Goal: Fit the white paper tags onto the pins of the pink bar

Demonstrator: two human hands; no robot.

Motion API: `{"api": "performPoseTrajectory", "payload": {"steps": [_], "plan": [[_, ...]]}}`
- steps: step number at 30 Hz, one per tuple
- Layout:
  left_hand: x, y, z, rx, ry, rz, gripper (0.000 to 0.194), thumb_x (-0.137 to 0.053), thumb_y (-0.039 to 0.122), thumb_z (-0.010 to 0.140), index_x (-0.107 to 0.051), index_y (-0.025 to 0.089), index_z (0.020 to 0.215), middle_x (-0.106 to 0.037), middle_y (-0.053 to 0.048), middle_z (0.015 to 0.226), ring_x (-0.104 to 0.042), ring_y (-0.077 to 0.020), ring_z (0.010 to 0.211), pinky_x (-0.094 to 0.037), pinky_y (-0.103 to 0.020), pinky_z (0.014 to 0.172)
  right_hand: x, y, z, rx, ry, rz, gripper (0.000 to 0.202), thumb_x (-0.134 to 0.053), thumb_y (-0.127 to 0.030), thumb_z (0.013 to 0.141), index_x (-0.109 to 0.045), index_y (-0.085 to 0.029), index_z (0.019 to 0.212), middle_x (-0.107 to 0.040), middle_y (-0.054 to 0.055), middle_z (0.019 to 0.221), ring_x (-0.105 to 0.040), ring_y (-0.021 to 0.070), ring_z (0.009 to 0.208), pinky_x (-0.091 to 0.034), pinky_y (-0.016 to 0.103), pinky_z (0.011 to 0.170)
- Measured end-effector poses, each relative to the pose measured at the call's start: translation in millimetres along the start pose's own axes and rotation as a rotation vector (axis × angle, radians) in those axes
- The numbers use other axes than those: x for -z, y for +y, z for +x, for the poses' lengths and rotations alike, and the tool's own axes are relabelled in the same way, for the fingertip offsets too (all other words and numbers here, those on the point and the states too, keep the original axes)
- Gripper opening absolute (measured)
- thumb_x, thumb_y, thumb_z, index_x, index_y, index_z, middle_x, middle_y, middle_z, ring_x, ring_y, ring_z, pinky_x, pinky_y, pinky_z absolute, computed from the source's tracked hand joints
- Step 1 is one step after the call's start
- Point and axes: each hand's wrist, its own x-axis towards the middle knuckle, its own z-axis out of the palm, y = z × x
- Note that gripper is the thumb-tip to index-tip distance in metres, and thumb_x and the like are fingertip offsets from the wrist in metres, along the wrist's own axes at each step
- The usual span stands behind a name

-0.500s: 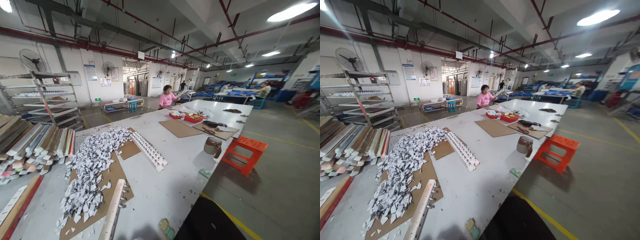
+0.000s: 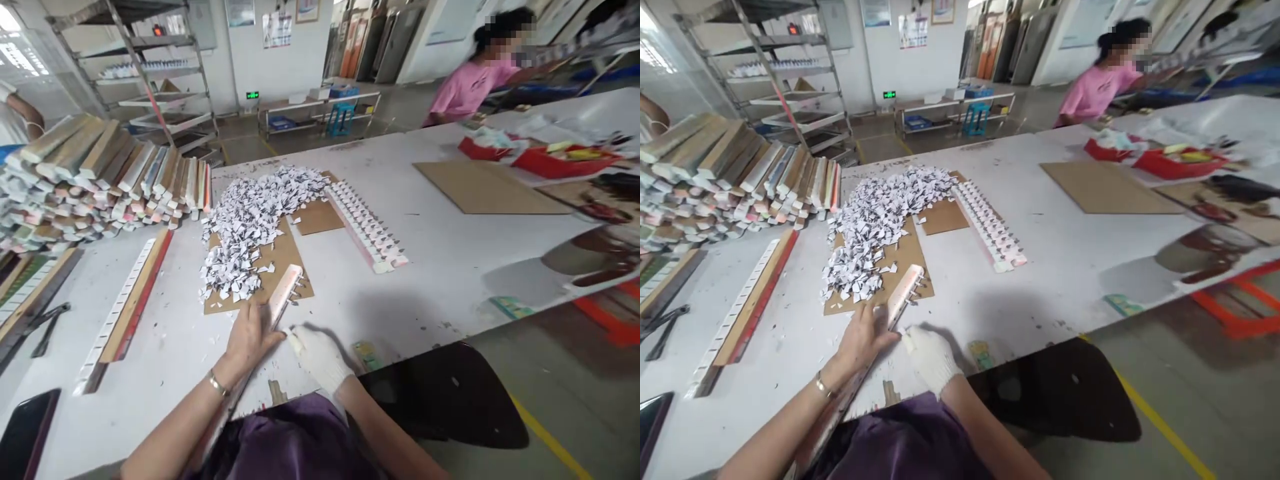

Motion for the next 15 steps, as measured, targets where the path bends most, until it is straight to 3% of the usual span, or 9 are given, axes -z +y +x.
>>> {"api": "performPoseTrajectory", "payload": {"steps": [2, 6, 9, 15], "plan": [[-9.7, -6, 12, -0.025, -0.018, 0.062, 0.074, -0.08, 0.039, 0.071, -0.047, 0.013, 0.132, -0.053, -0.015, 0.12, -0.055, -0.0302, 0.11, -0.05, -0.047, 0.097, -3, 2, 16, -0.023, 0.02, -0.081, 0.024, -0.044, -0.024, 0.103, -0.066, -0.017, 0.094, -0.071, 0.007, 0.089, -0.066, 0.0171, 0.079, -0.038, 0.028, 0.062], [-25.4, -16, 20, -0.002, -0.087, 0.022, 0.049, -0.068, 0.028, 0.079, -0.052, 0.01, 0.121, -0.052, -0.013, 0.116, -0.056, -0.0277, 0.108, -0.05, -0.045, 0.101, -14, 0, 41, -0.091, 0.045, -0.189, 0.02, -0.054, -0.03, 0.102, -0.066, -0.014, 0.099, -0.068, 0.007, 0.093, -0.065, 0.0162, 0.08, -0.048, 0.026, 0.069], [-27.0, -20, 19, 0.006, -0.091, -0.011, 0.045, -0.066, 0.029, 0.079, -0.054, 0.012, 0.119, -0.052, -0.011, 0.115, -0.057, -0.0267, 0.106, -0.05, -0.044, 0.101, -22, -2, 45, -0.106, 0.055, -0.218, 0.033, -0.061, -0.041, 0.1, -0.063, -0.013, 0.115, -0.065, 0.009, 0.107, -0.064, 0.0193, 0.09, -0.056, 0.036, 0.08], [-28.1, -21, 18, 0.027, -0.105, -0.02, 0.049, -0.065, 0.03, 0.079, -0.052, 0.013, 0.124, -0.052, -0.012, 0.117, -0.056, -0.0287, 0.111, -0.051, -0.045, 0.101, -25, 4, 42, -0.07, 0.031, -0.217, 0.038, -0.066, -0.039, 0.097, -0.061, -0.011, 0.122, -0.062, 0.013, 0.119, -0.063, 0.0235, 0.102, -0.056, 0.041, 0.088]]}}
